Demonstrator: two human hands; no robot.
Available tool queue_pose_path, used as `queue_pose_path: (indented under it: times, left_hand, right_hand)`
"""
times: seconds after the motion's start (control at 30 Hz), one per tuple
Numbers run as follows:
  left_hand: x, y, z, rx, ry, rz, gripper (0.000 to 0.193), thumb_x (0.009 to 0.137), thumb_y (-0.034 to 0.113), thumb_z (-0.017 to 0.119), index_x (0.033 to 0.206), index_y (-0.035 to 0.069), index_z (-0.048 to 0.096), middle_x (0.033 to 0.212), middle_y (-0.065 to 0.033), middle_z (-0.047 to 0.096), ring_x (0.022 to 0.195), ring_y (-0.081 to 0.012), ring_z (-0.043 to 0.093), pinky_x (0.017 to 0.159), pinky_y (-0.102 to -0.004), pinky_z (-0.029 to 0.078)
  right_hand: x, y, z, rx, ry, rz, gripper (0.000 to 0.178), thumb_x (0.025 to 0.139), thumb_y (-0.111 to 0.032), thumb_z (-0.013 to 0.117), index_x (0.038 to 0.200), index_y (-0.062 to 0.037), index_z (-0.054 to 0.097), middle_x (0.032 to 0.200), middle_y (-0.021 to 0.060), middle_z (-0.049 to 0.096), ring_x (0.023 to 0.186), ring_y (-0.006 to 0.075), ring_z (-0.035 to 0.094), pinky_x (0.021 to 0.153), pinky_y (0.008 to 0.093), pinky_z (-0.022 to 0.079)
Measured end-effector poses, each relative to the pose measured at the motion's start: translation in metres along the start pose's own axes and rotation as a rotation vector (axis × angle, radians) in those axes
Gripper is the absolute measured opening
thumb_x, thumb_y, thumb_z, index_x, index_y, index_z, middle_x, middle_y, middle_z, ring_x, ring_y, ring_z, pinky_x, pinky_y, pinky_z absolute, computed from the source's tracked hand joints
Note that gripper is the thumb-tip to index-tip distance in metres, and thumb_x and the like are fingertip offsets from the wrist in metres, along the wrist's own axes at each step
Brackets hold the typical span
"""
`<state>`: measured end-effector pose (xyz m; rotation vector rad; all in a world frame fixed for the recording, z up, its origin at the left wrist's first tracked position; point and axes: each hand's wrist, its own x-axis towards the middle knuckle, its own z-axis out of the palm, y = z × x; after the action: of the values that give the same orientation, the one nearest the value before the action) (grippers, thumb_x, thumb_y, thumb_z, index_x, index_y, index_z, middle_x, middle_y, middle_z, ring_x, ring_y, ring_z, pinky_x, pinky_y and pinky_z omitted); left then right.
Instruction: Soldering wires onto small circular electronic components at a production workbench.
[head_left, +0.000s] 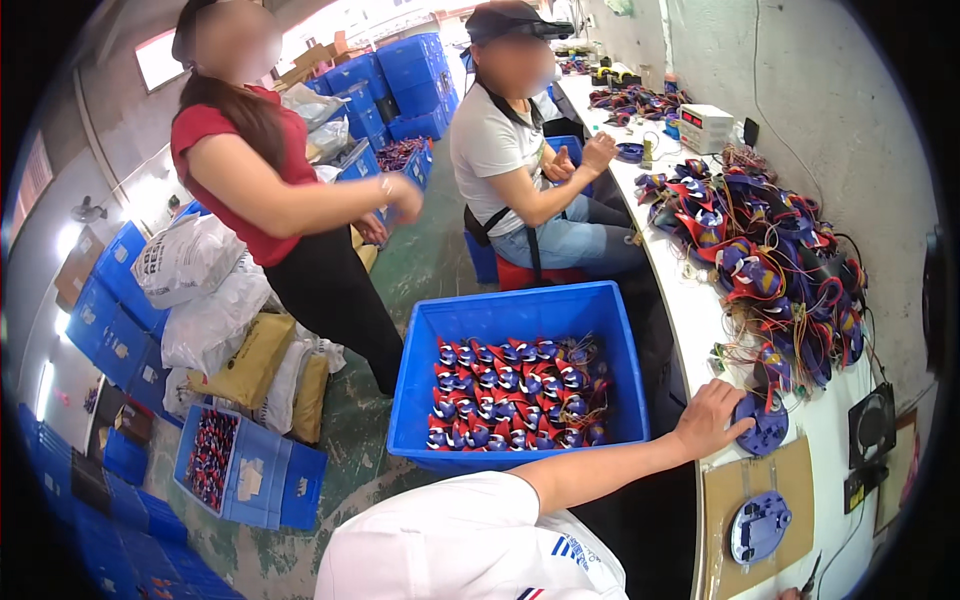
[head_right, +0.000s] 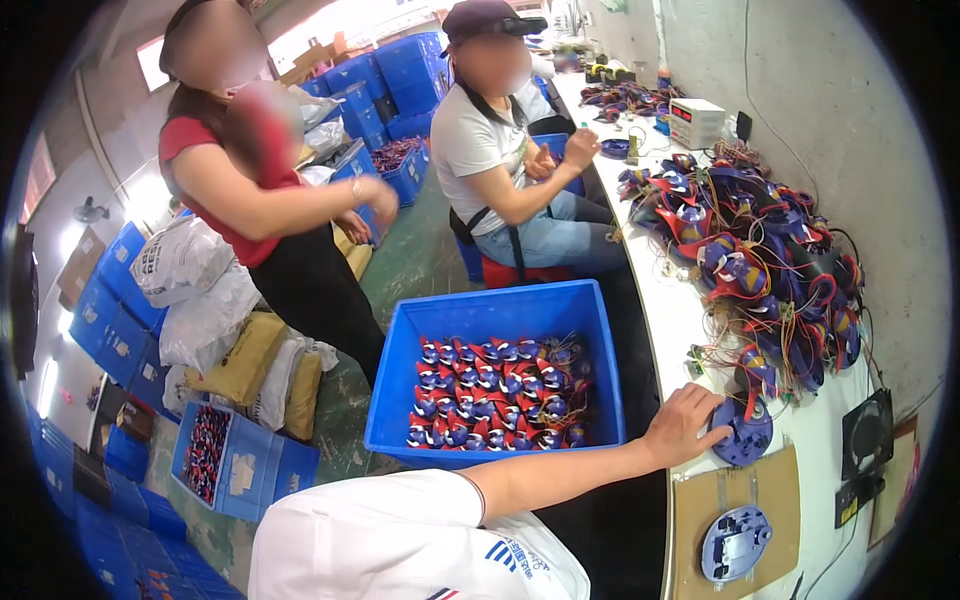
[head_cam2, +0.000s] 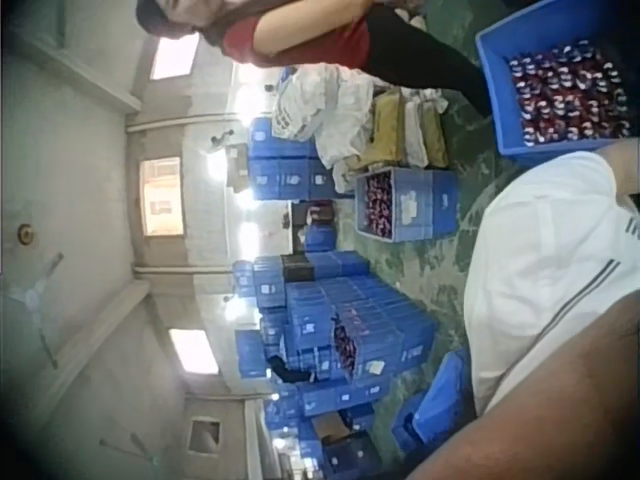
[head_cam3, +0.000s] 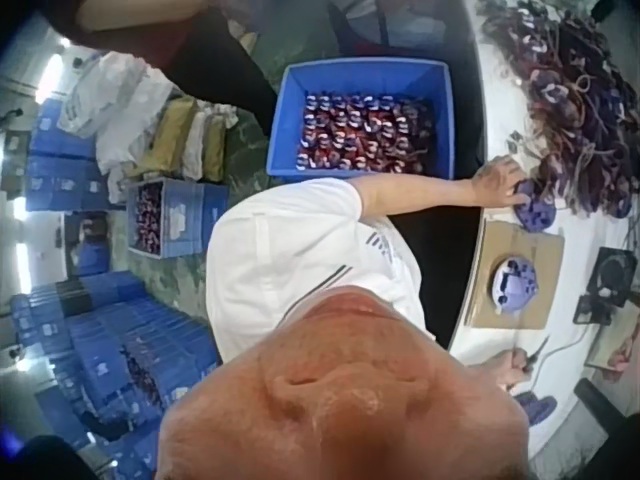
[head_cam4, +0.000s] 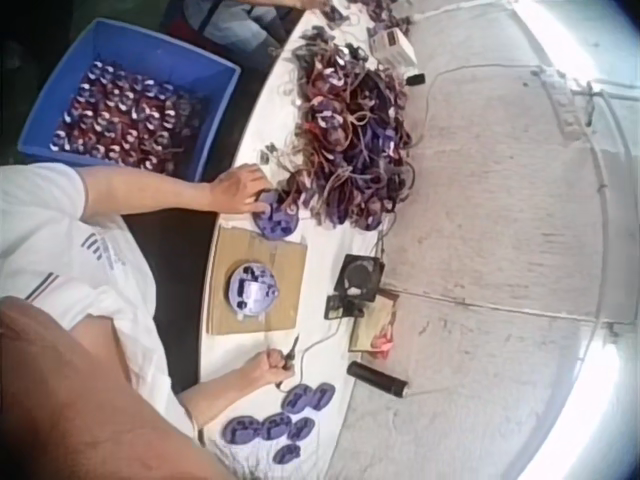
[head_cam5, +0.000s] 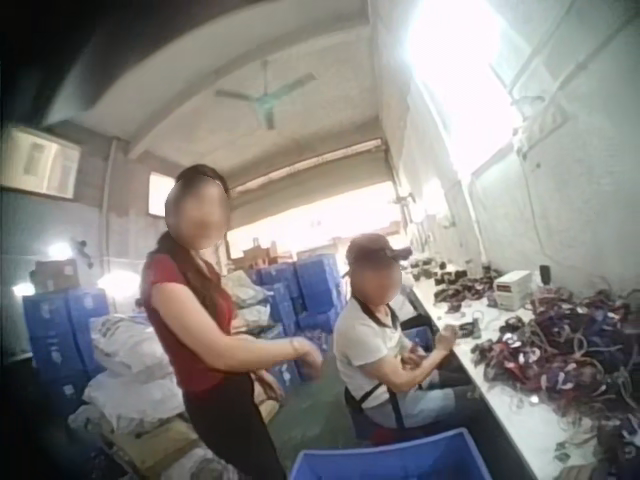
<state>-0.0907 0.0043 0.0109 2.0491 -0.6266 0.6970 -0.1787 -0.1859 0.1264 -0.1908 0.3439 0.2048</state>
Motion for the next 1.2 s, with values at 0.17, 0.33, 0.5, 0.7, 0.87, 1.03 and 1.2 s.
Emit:
queue_pose_path:
  times: [0.17,0.33,0.5,0.7,0.87,1.03,1.2]
  left_hand:
    - [-0.003,0.000,0.002,0.004,-0.005,-0.002,0.035,0.080,0.028,0.062,0.102,0.002,0.053,0.093,-0.0123,0.052,0.090,-0.0277,0.048,0.082,-0.0352,0.040]
    - [-0.005,0.003,0.002,0.004,0.003,0.004,0.035,0.079,0.028,0.063,0.102,0.002,0.054,0.093,-0.0123,0.053,0.089,-0.0282,0.049,0.082,-0.0353,0.040]
    - [-0.004,0.001,0.006,-0.021,-0.030,-0.018,0.034,0.075,0.026,0.066,0.098,0.002,0.057,0.089,-0.0118,0.057,0.084,-0.0285,0.053,0.079,-0.0361,0.043]
    - [-0.002,-0.009,0.010,0.081,0.008,0.015,0.033,0.072,0.026,0.067,0.095,0.003,0.060,0.085,-0.0103,0.060,0.080,-0.0280,0.054,0.074,-0.0351,0.044]
    - [-0.001,-0.015,0.016,0.054,0.004,0.065,0.035,0.074,0.026,0.067,0.100,0.004,0.059,0.087,-0.0090,0.059,0.082,-0.0266,0.052,0.078,-0.0346,0.042]
    - [-0.005,-0.016,0.011,0.048,-0.023,0.069,0.035,0.074,0.025,0.067,0.099,0.003,0.059,0.088,-0.0106,0.059,0.082,-0.0279,0.054,0.076,-0.0354,0.043]
    - [-0.002,-0.005,0.008,-0.021,0.001,0.086,0.034,0.077,0.025,0.064,0.101,0.001,0.058,0.091,-0.0111,0.057,0.085,-0.0276,0.052,0.080,-0.0350,0.042]
  right_hand:
    - [0.047,-0.002,-0.015,0.036,-0.054,-0.060,0.008,0.086,-0.010,0.048,0.079,-0.0079,0.046,0.060,0.0009,0.036,0.049,0.0124,0.032,0.048,0.0255,0.029]
    - [0.086,-0.004,-0.029,0.069,-0.106,-0.119,0.011,0.086,-0.010,0.049,0.077,-0.0078,0.044,0.058,-0.0004,0.034,0.047,0.0109,0.028,0.044,0.0243,0.026]
    - [0.071,-0.034,-0.080,0.112,-0.046,-0.287,0.014,0.086,-0.011,0.050,0.075,-0.0078,0.042,0.055,-0.0017,0.031,0.045,0.0094,0.024,0.041,0.0232,0.023]
    - [-0.071,-0.064,-0.181,0.194,0.195,-0.644,0.017,0.086,-0.011,0.050,0.072,-0.0077,0.040,0.052,-0.0032,0.029,0.042,0.0076,0.020,0.036,0.0217,0.019]
    - [-0.135,-0.065,-0.177,0.193,0.293,-0.893,0.021,0.086,-0.011,0.051,0.069,-0.0080,0.039,0.050,-0.0044,0.026,0.040,0.0062,0.016,0.033,0.0207,0.016]
    - [-0.123,-0.065,-0.167,0.222,0.176,-0.746,0.021,0.086,-0.012,0.051,0.069,-0.0085,0.039,0.050,-0.0044,0.026,0.040,0.0058,0.015,0.033,0.0205,0.015]
    - [-0.116,-0.024,-0.122,0.172,-0.024,-0.532,0.020,0.086,-0.012,0.051,0.069,-0.0082,0.039,0.049,-0.0045,0.026,0.040,0.0058,0.016,0.033,0.0206,0.015]
